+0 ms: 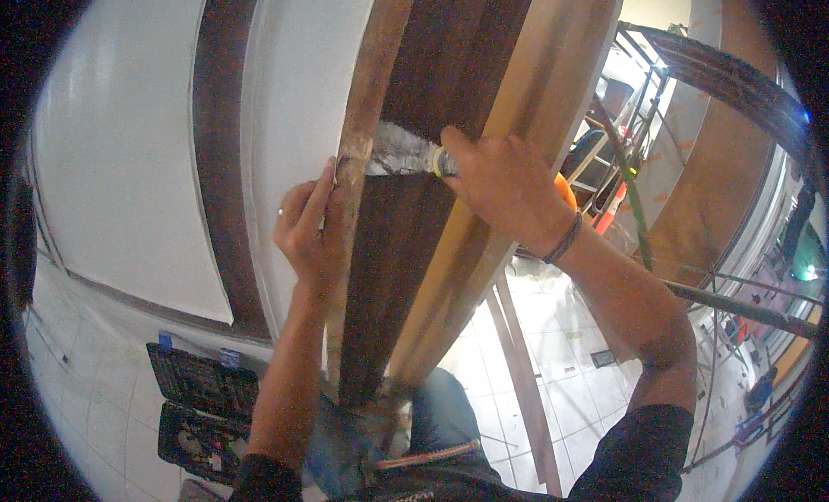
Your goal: The person uses pliers to pull small nails from a wooden door frame, then uses a hammer and chisel to carve out a section of the wood. They continue by using a hammer and a putty knife to scrape and refine the edge of the frame.
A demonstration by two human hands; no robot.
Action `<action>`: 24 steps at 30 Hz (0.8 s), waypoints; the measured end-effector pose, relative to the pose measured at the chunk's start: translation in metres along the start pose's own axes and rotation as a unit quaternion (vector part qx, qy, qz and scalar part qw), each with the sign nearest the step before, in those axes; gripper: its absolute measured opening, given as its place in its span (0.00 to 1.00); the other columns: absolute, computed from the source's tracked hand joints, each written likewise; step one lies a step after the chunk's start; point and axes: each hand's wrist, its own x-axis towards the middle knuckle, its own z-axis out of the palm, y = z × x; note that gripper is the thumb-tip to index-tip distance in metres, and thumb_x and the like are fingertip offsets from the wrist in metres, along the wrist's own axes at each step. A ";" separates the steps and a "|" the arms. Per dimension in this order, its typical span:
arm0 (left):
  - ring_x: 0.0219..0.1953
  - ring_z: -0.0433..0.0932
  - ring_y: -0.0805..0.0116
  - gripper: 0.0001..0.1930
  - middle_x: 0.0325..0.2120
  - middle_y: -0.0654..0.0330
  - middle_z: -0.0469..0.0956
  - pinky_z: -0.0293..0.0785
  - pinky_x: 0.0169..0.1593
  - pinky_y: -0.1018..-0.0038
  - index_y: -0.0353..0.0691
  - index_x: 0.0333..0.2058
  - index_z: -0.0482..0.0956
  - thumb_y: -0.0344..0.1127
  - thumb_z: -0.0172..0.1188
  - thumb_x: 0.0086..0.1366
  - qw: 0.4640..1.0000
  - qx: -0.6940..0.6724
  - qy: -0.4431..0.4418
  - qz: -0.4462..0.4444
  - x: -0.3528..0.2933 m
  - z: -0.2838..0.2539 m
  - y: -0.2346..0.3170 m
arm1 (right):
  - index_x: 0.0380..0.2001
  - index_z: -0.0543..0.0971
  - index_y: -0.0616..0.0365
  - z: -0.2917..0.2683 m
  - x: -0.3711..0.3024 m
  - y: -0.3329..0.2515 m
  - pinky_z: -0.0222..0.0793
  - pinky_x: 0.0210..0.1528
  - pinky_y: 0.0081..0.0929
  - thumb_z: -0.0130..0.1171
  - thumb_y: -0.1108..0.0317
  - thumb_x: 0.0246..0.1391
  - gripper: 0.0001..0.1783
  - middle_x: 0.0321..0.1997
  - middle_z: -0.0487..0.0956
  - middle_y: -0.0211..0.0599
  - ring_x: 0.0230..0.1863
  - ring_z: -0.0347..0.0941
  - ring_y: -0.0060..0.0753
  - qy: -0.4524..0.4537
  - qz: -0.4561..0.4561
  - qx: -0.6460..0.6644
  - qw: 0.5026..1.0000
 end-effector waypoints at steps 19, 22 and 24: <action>0.29 0.76 0.66 0.20 0.28 0.56 0.78 0.73 0.33 0.72 0.39 0.48 0.81 0.22 0.61 0.54 1.000 -0.001 -0.025 0.012 -0.003 0.000 0.004 | 0.50 0.70 0.59 0.002 -0.001 0.013 0.69 0.38 0.49 0.65 0.65 0.46 0.27 0.28 0.77 0.53 0.34 0.74 0.59 -0.043 -0.008 0.082 0.996; 0.29 0.76 0.66 0.19 0.29 0.57 0.78 0.73 0.33 0.73 0.39 0.48 0.81 0.22 0.61 0.55 1.000 -0.012 -0.017 0.014 -0.005 0.006 0.003 | 0.51 0.69 0.58 -0.002 -0.001 0.011 0.69 0.39 0.49 0.64 0.64 0.47 0.28 0.29 0.77 0.53 0.35 0.74 0.60 -0.067 0.017 0.049 0.996; 0.27 0.75 0.66 0.17 0.27 0.58 0.78 0.72 0.32 0.72 0.38 0.45 0.82 0.24 0.64 0.53 1.000 0.007 -0.013 0.010 -0.004 0.007 -0.001 | 0.51 0.69 0.57 0.005 0.002 0.010 0.70 0.38 0.49 0.62 0.63 0.49 0.25 0.30 0.78 0.52 0.36 0.75 0.58 -0.052 0.012 0.023 0.998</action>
